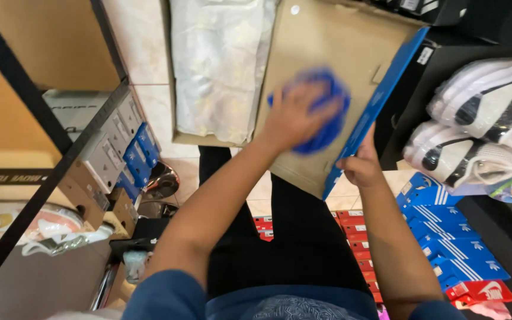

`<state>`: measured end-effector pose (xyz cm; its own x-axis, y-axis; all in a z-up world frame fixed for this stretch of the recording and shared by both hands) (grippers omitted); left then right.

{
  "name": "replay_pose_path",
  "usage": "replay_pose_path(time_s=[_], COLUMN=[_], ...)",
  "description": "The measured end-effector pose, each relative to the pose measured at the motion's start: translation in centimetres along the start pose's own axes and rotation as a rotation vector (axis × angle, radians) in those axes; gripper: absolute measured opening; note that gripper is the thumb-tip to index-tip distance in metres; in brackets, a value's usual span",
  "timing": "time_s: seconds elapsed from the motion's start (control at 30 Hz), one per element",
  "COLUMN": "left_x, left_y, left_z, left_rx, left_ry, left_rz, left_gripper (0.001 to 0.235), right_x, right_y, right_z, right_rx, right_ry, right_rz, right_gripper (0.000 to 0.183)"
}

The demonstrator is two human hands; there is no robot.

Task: Cleaning shoe boxes and shoes using a cloth in a storage area

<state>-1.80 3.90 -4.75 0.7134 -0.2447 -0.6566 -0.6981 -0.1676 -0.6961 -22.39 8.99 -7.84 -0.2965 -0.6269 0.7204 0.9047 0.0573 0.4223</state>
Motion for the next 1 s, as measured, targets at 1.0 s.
replay_pose_path(time_s=[1.0], left_x=[-0.3], left_y=[-1.4], left_z=[4.8], left_rx=[0.165], left_ry=[0.033], left_rz=[0.181], left_gripper=[0.037], right_x=[2.7], right_y=[3.1], right_z=[-0.5], right_rx=[-0.053], right_ry=[-0.016], right_rz=[0.031], right_gripper=[0.124])
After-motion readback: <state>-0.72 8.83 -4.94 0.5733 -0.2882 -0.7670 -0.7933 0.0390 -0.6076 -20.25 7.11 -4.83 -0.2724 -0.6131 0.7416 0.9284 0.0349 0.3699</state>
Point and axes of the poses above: each hand's wrist, its own z-axis away from the middle knuckle, its own y-axis out of the palm, x = y × z, the point moved 7 cm from there along -z, towards the middle knuckle, and after that the axes turned 7 degrees about -y, right-handed, at the moved point
